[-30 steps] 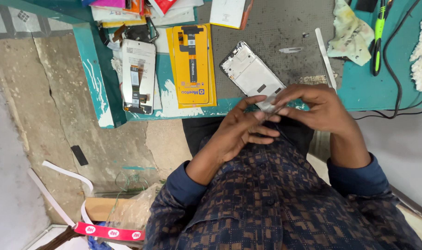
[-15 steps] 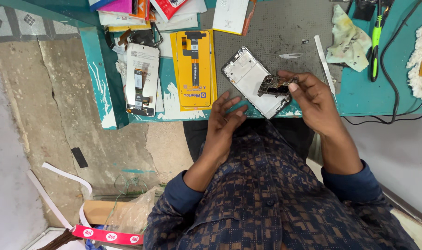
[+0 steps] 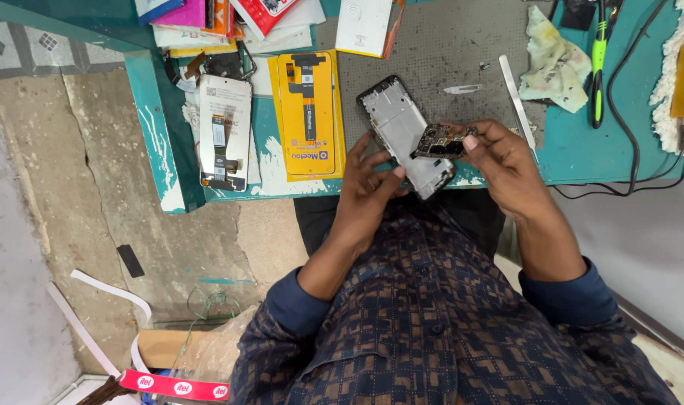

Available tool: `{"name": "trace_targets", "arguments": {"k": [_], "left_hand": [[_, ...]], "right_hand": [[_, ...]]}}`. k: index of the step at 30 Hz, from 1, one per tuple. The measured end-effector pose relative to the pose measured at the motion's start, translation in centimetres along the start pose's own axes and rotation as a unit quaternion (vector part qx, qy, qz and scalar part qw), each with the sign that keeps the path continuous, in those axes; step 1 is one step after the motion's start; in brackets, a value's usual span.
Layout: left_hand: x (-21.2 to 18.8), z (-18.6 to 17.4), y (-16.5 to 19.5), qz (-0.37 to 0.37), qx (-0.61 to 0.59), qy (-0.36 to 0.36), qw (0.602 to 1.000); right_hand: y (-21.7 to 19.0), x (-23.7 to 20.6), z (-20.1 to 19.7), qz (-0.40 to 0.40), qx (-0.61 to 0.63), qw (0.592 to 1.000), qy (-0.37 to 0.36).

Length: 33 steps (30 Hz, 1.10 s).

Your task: The person applies adhesive to the edges of a smartphone chassis, then wipes the surface with a cloth. They use a metal spudger to scrape residue from the frame and continue cleaning. Finally, they place a motherboard into the chassis.

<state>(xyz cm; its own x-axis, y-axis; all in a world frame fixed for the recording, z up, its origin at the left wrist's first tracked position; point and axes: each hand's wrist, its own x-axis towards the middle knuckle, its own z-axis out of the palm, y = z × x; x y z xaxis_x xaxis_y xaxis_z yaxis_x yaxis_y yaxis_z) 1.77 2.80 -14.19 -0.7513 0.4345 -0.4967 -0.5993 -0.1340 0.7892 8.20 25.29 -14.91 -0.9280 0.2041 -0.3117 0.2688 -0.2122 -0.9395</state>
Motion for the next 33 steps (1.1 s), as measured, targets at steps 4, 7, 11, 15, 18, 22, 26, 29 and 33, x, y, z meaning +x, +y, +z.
{"name": "trace_targets", "arguments": {"k": [4,7,11,15,18,22,26,29,33], "left_hand": [[2.0,-0.1,-0.8,0.078,0.092,-0.012,0.993],[2.6,-0.4,-1.0,0.137,0.094,-0.036,0.985],[2.1,-0.4,0.6,0.116,0.067,-0.082,0.988],[0.4,0.0,3.4,0.07,0.045,-0.138,0.987],[-1.0,0.6,5.1,0.074,0.041,-0.175,0.981],[-2.3,1.2,6.4,0.095,0.034,-0.203,0.974],[-3.0,1.5,6.9,0.103,0.014,-0.213,0.972],[-3.1,1.7,6.9,0.111,0.003,-0.21,0.971],[-3.1,1.9,6.7,0.123,0.011,-0.207,0.971]], "right_hand": [[0.6,0.0,0.1,0.006,0.042,0.999,-0.007],[0.5,-0.1,-0.1,-0.016,0.082,0.996,0.018],[-1.4,-0.1,-0.5,-0.107,0.135,0.981,0.088],[-5.5,0.2,0.3,-0.164,0.053,0.98,0.105],[-8.7,-0.1,0.9,-0.211,-0.043,0.972,0.098],[-10.9,0.0,2.0,-0.276,-0.187,0.942,0.026],[-11.4,0.0,2.1,-0.295,-0.27,0.916,0.001],[-11.5,-0.1,1.7,-0.293,-0.277,0.915,-0.006],[-11.5,-0.2,1.3,-0.272,-0.256,0.928,-0.011]]}}
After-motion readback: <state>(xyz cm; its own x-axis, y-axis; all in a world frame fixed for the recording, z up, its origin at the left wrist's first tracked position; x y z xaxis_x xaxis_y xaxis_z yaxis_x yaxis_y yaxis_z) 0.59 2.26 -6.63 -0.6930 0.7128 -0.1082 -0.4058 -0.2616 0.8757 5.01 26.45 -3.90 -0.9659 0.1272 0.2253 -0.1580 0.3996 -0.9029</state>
